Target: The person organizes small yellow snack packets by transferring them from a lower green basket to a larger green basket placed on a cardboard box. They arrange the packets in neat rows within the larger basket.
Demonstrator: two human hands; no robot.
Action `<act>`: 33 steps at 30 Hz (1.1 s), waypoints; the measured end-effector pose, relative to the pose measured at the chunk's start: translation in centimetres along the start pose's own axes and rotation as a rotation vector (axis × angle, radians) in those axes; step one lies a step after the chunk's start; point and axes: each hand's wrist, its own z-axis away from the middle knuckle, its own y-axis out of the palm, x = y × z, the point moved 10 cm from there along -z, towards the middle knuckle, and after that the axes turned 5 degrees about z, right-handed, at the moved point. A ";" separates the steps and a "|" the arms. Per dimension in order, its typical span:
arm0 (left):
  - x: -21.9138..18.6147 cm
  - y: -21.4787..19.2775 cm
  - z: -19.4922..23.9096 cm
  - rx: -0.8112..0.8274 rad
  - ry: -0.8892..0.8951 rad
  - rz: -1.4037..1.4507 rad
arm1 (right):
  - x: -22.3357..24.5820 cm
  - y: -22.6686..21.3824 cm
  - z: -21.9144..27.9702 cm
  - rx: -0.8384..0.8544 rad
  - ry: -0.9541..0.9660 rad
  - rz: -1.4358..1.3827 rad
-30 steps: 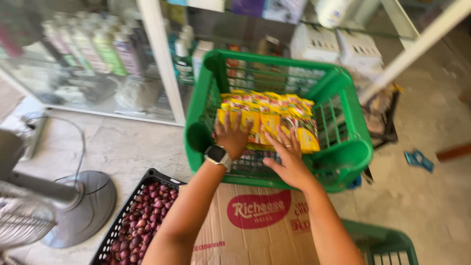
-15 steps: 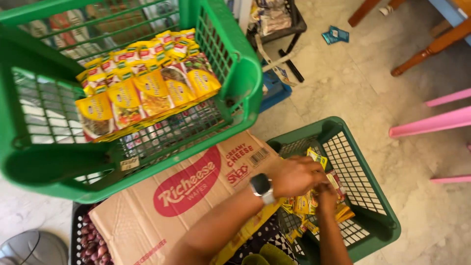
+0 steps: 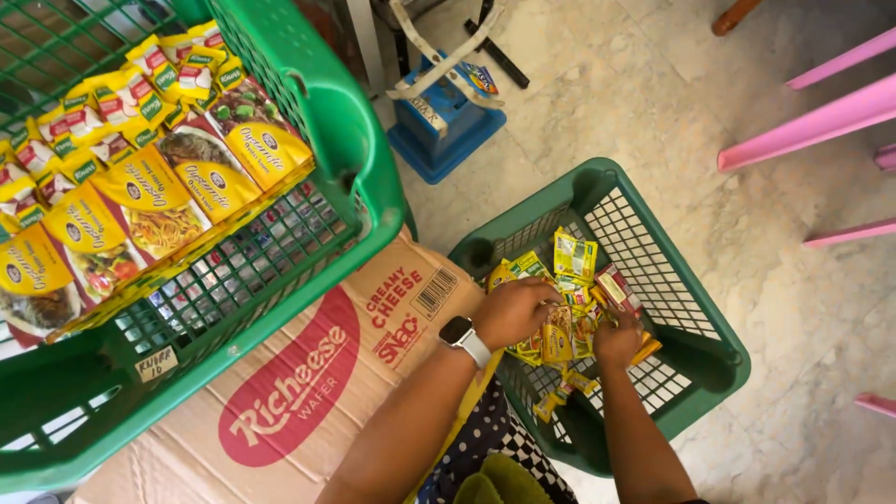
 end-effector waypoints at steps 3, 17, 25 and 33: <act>0.6 0.7 0.2 0.076 -0.051 -0.073 | 5.8 -1.6 -1.5 -0.034 -0.370 0.331; 3.0 1.6 -0.2 0.107 -0.082 -0.145 | 5.8 1.8 -3.2 0.496 0.080 0.711; 3.5 2.0 0.5 0.136 -0.120 -0.178 | 3.3 2.0 -3.6 0.315 -0.055 0.265; -0.9 -2.3 0.8 -0.138 -0.035 0.006 | 14.8 -9.3 0.0 0.228 0.230 -1.010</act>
